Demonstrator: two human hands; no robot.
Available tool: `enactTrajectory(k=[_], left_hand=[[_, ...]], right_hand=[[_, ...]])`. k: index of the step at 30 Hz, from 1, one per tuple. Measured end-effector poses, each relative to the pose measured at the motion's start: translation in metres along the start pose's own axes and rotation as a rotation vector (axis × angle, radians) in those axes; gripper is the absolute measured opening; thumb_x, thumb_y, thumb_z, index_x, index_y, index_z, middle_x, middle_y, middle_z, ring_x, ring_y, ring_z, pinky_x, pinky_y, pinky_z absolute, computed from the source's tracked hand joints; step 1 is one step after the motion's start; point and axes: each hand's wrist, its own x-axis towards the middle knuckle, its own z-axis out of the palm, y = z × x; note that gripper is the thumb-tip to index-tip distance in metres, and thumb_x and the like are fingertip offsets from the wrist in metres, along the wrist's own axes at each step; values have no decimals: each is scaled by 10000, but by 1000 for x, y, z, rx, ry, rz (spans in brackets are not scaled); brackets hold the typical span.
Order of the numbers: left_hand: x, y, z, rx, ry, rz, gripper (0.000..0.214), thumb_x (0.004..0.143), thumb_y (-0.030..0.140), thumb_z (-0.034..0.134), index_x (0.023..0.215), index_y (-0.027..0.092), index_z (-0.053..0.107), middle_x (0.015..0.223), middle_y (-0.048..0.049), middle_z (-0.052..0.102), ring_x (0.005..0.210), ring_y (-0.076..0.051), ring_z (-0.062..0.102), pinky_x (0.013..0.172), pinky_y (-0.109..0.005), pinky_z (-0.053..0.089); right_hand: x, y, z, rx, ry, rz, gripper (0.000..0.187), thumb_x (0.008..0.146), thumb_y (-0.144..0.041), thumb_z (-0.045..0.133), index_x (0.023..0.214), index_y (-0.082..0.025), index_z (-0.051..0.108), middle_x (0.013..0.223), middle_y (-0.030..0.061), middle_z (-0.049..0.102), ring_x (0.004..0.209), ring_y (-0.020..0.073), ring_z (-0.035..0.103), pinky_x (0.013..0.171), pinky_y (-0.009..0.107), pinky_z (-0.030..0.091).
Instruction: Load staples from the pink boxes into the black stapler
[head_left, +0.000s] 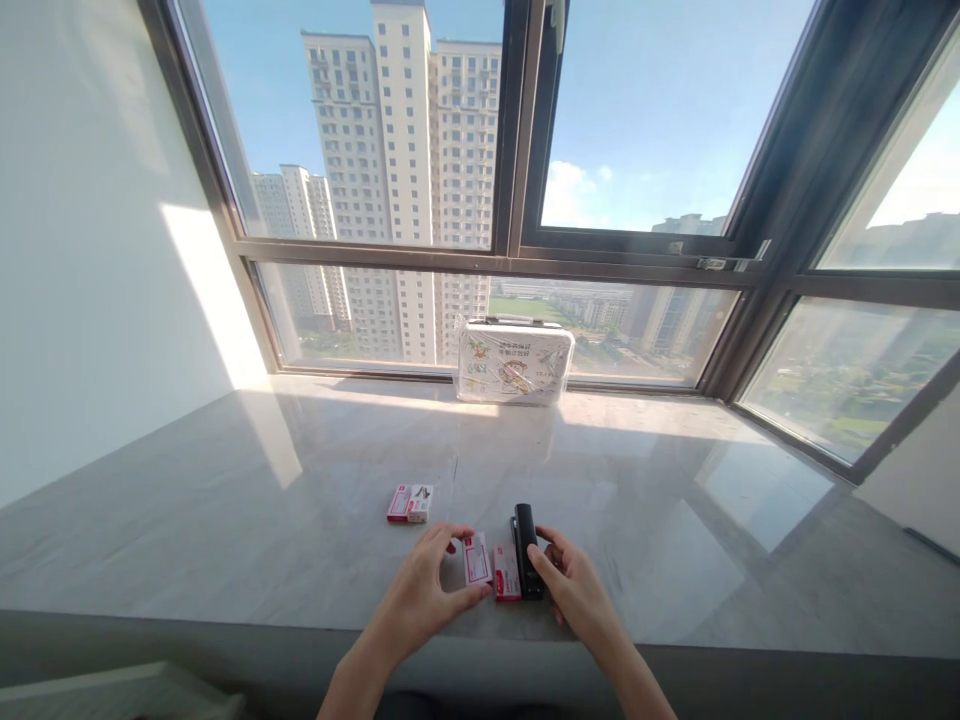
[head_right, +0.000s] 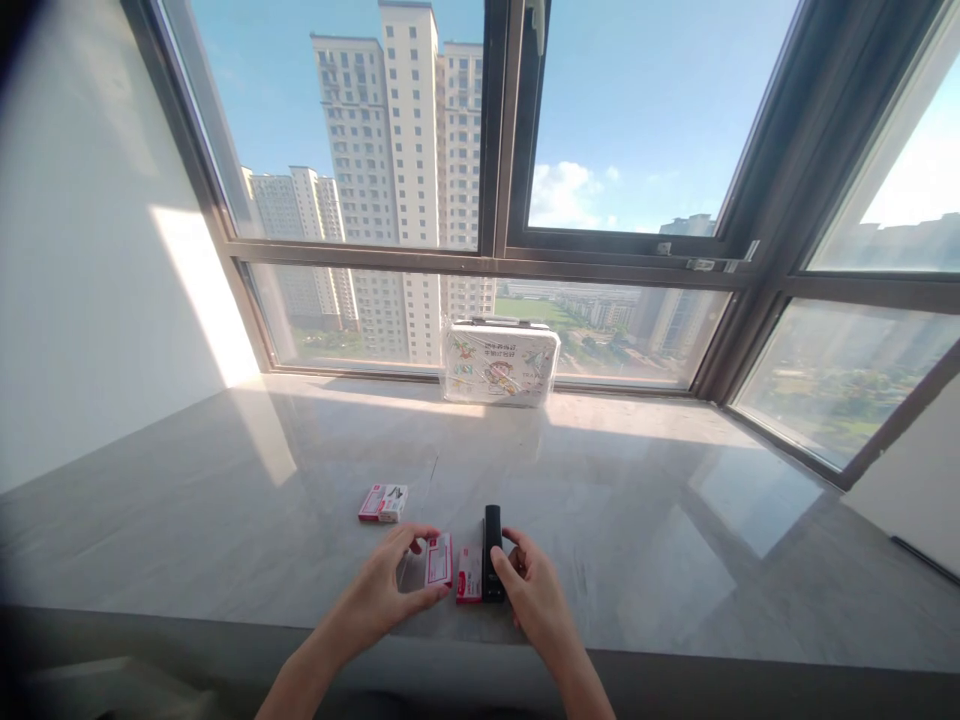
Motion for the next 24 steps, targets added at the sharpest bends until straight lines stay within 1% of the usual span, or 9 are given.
enactTrajectory(k=[5, 7, 9, 11, 13, 14, 16, 20, 24], left_hand=[[19, 23, 34, 37, -103, 97, 614, 654, 374, 857, 1220, 287, 636, 1173, -38, 666, 1104, -272, 583, 971, -372, 451], [21, 27, 40, 54, -124, 102, 692, 615, 390, 883, 1251, 295, 625, 1171, -34, 671, 1093, -279, 583, 964, -383, 453], [21, 26, 39, 18, -106, 120, 736, 649, 434, 869, 1315, 299, 586, 1219, -41, 654, 1118, -277, 575, 979, -384, 454], [23, 19, 28, -37, -27, 129, 577, 817, 465, 736, 1340, 295, 564, 1256, -49, 634, 1133, -254, 573, 981, -366, 461], [28, 3, 9, -42, 134, 92, 340, 991, 398, 478, 1287, 278, 596, 1233, -52, 637, 1117, -222, 583, 958, -344, 474], [30, -8, -3, -9, 236, 57, 339, 1023, 340, 369, 1231, 264, 624, 1193, -53, 649, 1103, -213, 589, 955, -344, 474], [34, -36, -27, 140, 386, -54, 360, 999, 265, 341, 1199, 249, 640, 1183, -58, 648, 1075, -217, 600, 929, -351, 486], [22, -88, -61, 333, 353, -140, 343, 869, 265, 546, 1184, 266, 683, 1268, -58, 633, 1158, -277, 568, 1050, -460, 426], [-10, -106, -67, 370, 234, -114, 256, 858, 370, 624, 1091, 294, 696, 1457, -19, 535, 1351, -285, 457, 1127, -473, 376]], right_hand=[[1, 2, 1, -4, -23, -27, 625, 877, -672, 544, 1234, -160, 584, 706, -48, 529, 352, 64, 398, 295, 213, 315], [0, 0, 1, 0, -32, -24, 605, 874, -683, 539, 1159, -153, 612, 700, -44, 533, 348, 61, 387, 297, 216, 311], [0, -1, 1, 0, -20, -21, 600, 867, -686, 550, 1145, -158, 618, 700, -44, 532, 355, 62, 389, 303, 217, 314], [-1, -2, 1, 10, 14, -21, 611, 863, -683, 564, 1201, -176, 603, 698, -50, 518, 371, 70, 404, 311, 218, 326], [-1, -1, 1, 44, 42, -8, 636, 864, -688, 560, 1274, -202, 567, 696, -59, 492, 381, 74, 400, 316, 219, 343], [-1, 0, 1, 64, 47, 4, 648, 865, -694, 555, 1300, -214, 549, 697, -63, 479, 382, 73, 392, 317, 219, 350], [-1, 3, 1, 89, 48, 20, 661, 866, -704, 548, 1325, -229, 529, 702, -67, 459, 382, 69, 377, 315, 219, 358], [-1, 10, 0, 78, 42, 9, 659, 870, -707, 541, 1324, -231, 529, 713, -62, 465, 394, 69, 385, 315, 215, 365], [1, 14, -2, 57, 27, 6, 647, 880, -697, 534, 1331, -233, 520, 724, -65, 456, 387, 66, 393, 313, 217, 375]])
